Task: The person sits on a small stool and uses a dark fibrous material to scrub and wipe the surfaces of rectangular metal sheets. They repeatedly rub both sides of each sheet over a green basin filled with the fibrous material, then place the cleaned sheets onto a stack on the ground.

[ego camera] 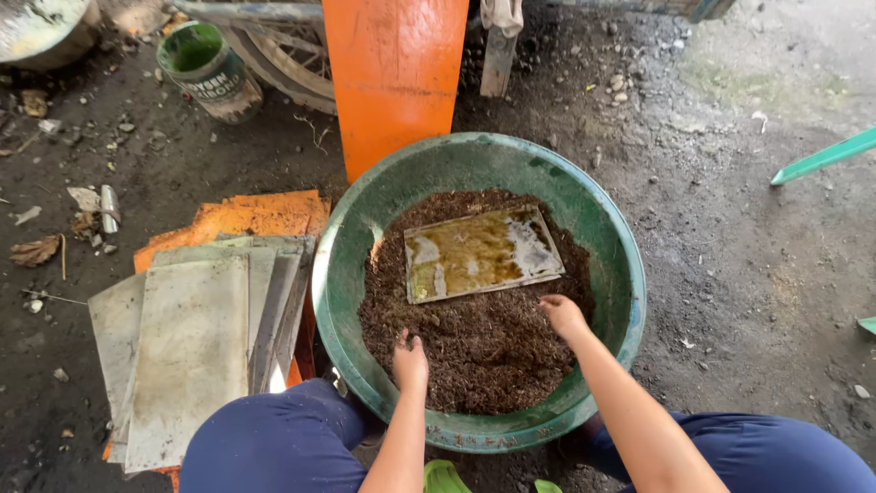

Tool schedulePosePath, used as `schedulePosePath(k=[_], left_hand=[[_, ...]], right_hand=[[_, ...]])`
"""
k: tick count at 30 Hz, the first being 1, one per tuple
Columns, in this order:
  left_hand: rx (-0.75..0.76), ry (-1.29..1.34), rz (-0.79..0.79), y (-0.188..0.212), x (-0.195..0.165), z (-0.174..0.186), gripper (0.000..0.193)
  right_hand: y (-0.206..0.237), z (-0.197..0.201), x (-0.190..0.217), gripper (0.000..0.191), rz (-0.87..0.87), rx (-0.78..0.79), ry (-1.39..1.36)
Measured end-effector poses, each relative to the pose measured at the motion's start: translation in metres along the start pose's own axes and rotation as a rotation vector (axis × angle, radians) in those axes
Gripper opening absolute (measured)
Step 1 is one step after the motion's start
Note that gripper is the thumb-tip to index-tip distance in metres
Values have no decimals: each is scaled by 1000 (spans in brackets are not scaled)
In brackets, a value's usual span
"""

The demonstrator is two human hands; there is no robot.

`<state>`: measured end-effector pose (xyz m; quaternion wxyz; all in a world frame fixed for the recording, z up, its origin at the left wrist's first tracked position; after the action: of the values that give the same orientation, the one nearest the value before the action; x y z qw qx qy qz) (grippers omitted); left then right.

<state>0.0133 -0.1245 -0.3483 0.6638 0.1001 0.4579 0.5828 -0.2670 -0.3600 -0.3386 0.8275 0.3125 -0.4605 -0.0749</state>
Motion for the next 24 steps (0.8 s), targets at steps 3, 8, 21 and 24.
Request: schedulePosePath(k=[3,8,21,24], left_hand=[[-118,64,-115,-10,-5,0,41],[-109,228,-123,-32,-7,-15,35],[-144,-406,-116,-109,-83,-36,43],[22,-467,150,-114,-61,-53,46]], right_hand=[[11,-25,-39,57,-90,67,443],[29,-74,-75,116,-100,216,636],[33,-92,-80,145,-297,232,746],[32,-100,-85,136,-351,278,722]])
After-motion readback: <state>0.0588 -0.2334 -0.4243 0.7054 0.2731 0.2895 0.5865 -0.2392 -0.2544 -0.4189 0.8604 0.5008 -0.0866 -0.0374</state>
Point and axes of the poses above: each hand's wrist, its own y-axis away from the middle knuckle, its own z-axis out of the back of the hand, x = y × z, the point moved 10 cm from there along -y, towards the middle knuckle, and after that the axes turned 12 degrees about -y, right-handed, at the moved point
